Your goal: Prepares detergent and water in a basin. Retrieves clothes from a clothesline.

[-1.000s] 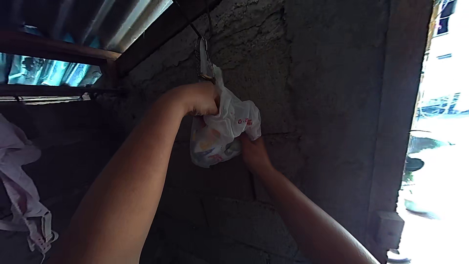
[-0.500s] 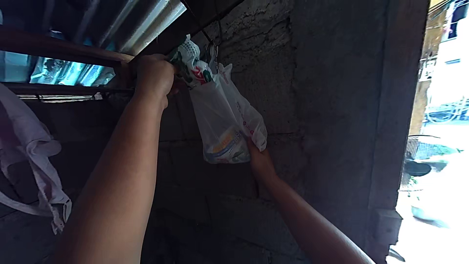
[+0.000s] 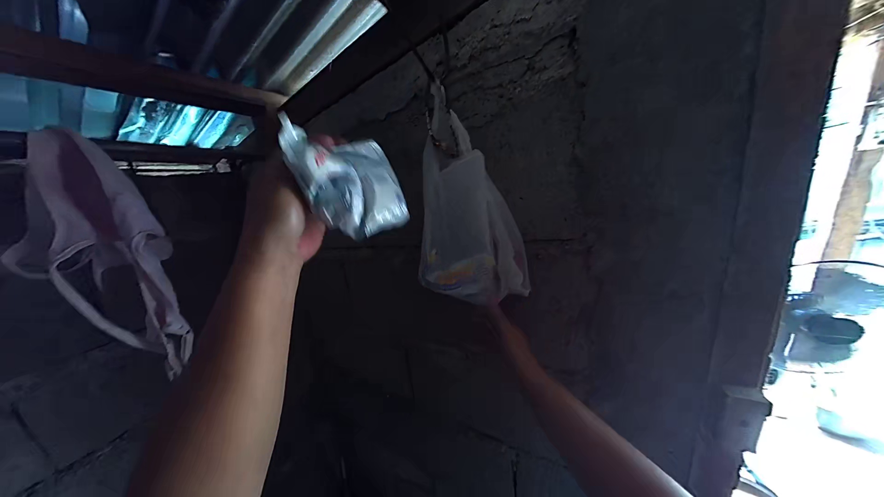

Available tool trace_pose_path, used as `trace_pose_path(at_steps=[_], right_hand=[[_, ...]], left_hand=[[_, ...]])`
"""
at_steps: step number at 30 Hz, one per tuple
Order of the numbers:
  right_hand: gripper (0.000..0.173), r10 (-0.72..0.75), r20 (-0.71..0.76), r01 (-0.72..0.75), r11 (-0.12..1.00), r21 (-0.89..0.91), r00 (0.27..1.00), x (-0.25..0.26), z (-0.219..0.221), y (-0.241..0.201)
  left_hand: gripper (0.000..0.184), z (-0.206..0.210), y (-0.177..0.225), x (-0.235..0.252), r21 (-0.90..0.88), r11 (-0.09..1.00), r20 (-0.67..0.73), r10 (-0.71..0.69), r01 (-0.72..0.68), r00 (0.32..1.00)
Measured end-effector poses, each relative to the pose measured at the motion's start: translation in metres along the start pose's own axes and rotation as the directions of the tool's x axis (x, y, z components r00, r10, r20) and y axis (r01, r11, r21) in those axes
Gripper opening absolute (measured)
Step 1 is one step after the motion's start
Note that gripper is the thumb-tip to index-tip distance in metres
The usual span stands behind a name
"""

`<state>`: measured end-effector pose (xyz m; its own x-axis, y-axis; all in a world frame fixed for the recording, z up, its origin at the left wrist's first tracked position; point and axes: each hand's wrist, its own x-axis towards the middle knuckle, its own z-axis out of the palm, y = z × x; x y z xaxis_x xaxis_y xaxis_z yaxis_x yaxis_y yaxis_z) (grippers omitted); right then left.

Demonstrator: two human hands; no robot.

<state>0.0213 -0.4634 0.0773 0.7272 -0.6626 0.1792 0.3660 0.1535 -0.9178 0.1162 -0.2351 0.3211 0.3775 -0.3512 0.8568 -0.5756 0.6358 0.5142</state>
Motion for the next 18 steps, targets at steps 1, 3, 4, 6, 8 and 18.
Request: trace_pose_path(at_steps=[1, 3, 4, 6, 8, 18], right_hand=[[0.067, 0.084, 0.095, -0.084, 0.996, 0.001, 0.992, -0.014, 0.002, 0.014], [0.076, 0.149, 0.298, -0.153, 0.988, -0.011, 0.943, -0.045, 0.018, 0.031], [0.082, 0.097, 0.422, -0.11, 0.994, 0.005, 0.901, -0.06, 0.029, 0.037], [0.094, -0.1, 0.606, 0.016, 0.99, 0.143, 0.789, -0.081, 0.05, 0.051], [0.071, -0.221, 0.7, 0.046, 0.965, 0.26, 0.679, -0.098, 0.069, 0.063], [0.014, 0.04, 0.776, -0.102, 0.994, 0.031, 0.629, -0.21, 0.158, 0.14]], left_hand=[[0.027, -0.011, -0.003, -0.024, 0.012, 1.0, 0.113, -0.021, 0.02, 0.993], [0.013, -0.032, -0.011, -0.072, 0.002, 0.995, 0.311, -0.092, 0.096, 0.946], [0.012, -0.04, -0.015, -0.097, 0.022, 0.988, 0.38, -0.15, 0.153, 0.913], [0.012, -0.055, -0.025, -0.146, 0.082, 0.966, 0.46, -0.254, 0.244, 0.851], [0.02, -0.07, -0.03, -0.195, 0.117, 0.95, 0.466, -0.311, 0.291, 0.829], [0.062, -0.066, 0.05, -0.436, 0.065, 0.849, -0.654, -0.361, 0.524, 0.665]])
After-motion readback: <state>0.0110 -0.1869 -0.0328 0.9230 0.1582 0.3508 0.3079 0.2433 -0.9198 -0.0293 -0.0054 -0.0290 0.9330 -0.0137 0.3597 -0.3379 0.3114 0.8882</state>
